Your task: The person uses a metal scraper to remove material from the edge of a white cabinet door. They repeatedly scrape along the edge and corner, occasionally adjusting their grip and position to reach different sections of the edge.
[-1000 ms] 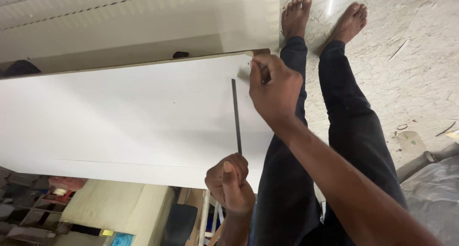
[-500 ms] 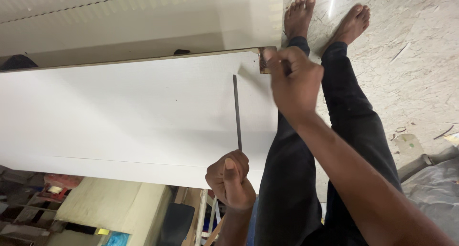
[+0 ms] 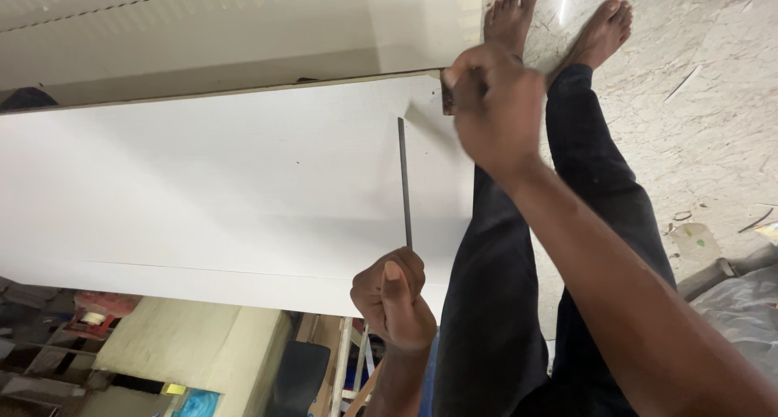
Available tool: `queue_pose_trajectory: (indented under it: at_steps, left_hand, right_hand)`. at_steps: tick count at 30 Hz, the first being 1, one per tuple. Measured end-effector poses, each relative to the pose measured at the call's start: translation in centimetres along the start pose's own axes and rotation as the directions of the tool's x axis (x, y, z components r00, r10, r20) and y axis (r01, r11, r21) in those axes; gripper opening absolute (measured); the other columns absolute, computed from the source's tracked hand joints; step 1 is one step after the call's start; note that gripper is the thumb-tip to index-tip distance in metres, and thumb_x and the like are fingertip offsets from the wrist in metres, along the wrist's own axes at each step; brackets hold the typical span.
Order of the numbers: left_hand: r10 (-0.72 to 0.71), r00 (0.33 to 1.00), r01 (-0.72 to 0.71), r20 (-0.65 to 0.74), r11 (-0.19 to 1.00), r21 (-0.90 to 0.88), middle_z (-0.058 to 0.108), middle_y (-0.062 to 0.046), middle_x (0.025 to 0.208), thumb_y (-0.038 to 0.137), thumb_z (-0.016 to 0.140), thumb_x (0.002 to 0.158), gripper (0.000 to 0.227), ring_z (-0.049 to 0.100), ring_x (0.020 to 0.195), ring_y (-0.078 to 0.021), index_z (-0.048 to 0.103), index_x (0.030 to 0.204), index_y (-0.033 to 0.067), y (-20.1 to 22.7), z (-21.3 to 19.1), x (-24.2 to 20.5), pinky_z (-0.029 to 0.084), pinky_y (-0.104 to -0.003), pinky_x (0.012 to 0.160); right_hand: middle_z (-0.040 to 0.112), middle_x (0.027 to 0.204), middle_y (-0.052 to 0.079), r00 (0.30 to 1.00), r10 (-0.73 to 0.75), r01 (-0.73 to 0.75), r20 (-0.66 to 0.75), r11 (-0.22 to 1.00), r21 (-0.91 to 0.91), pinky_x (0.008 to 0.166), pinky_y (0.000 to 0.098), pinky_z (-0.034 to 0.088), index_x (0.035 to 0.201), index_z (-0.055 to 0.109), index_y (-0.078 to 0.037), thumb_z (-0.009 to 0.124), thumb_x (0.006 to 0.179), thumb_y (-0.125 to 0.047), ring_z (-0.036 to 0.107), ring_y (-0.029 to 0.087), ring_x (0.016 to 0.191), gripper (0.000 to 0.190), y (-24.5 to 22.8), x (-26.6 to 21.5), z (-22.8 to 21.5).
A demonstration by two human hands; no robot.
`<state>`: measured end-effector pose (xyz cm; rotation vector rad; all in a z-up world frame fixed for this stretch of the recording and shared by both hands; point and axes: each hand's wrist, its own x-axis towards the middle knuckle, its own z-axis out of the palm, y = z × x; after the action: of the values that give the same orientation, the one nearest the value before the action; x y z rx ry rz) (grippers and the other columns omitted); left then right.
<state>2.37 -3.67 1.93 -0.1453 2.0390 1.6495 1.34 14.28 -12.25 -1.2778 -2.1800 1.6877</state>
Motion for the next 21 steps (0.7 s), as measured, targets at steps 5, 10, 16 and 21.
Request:
queue_pose_trajectory:
  at_steps: [5,10,16,21]
  left_hand:
    - [0.027,1.0,-0.028,-0.006,0.999,-0.047,0.033,0.001,0.049,0.016,0.047,0.105,0.048,0.025,0.044,-0.0072,0.035,0.059,0.0115,-0.1,0.0,-0.1,0.015,-0.028,0.043]
    - [0.021,1.0,-0.021,-0.003,0.999,-0.024,0.034,0.0,0.049,0.015,0.048,0.105,0.048,0.025,0.044,-0.0069,0.034,0.059,0.0117,0.1,0.4,0.5,0.016,-0.026,0.043]
    - [0.035,0.999,-0.035,-0.005,0.999,-0.017,0.035,0.0,0.049,0.014,0.047,0.104,0.047,0.026,0.043,-0.0074,0.035,0.058,0.0109,0.4,0.2,0.6,0.017,-0.026,0.043]
    - [0.037,0.999,-0.036,0.004,0.998,-0.044,0.035,-0.001,0.049,0.015,0.049,0.105,0.049,0.025,0.044,-0.0072,0.035,0.058,0.0112,0.3,0.1,0.7,0.016,-0.026,0.043]
  right_hand:
    - [0.07,0.075,0.003,0.979,0.191,-0.174,-0.068,0.964,0.199,0.053,0.0228,0.046,0.099,0.069,-0.003,0.067,0.111,-0.004,0.067,0.009,0.061,0.012,-0.1,-0.2,-1.4]
    - [0.068,0.067,0.007,0.997,0.073,-0.072,-0.007,0.996,0.056,0.049,0.0254,0.049,0.105,0.07,0.001,0.073,0.094,-0.004,0.068,0.011,0.056,0.013,-1.5,-2.4,-0.6]
    - [0.068,0.066,0.008,0.994,0.079,-0.087,-0.077,0.989,-0.115,0.053,0.0296,0.047,0.089,0.07,-0.001,0.081,0.092,-0.003,0.066,0.017,0.054,0.011,-1.8,-3.8,2.0]
    - [0.071,0.071,0.005,0.991,0.078,-0.084,-0.106,0.995,-0.05,0.055,0.0257,0.049,0.091,0.07,-0.003,0.079,0.094,-0.003,0.069,0.012,0.058,0.01,-1.6,-3.6,1.9]
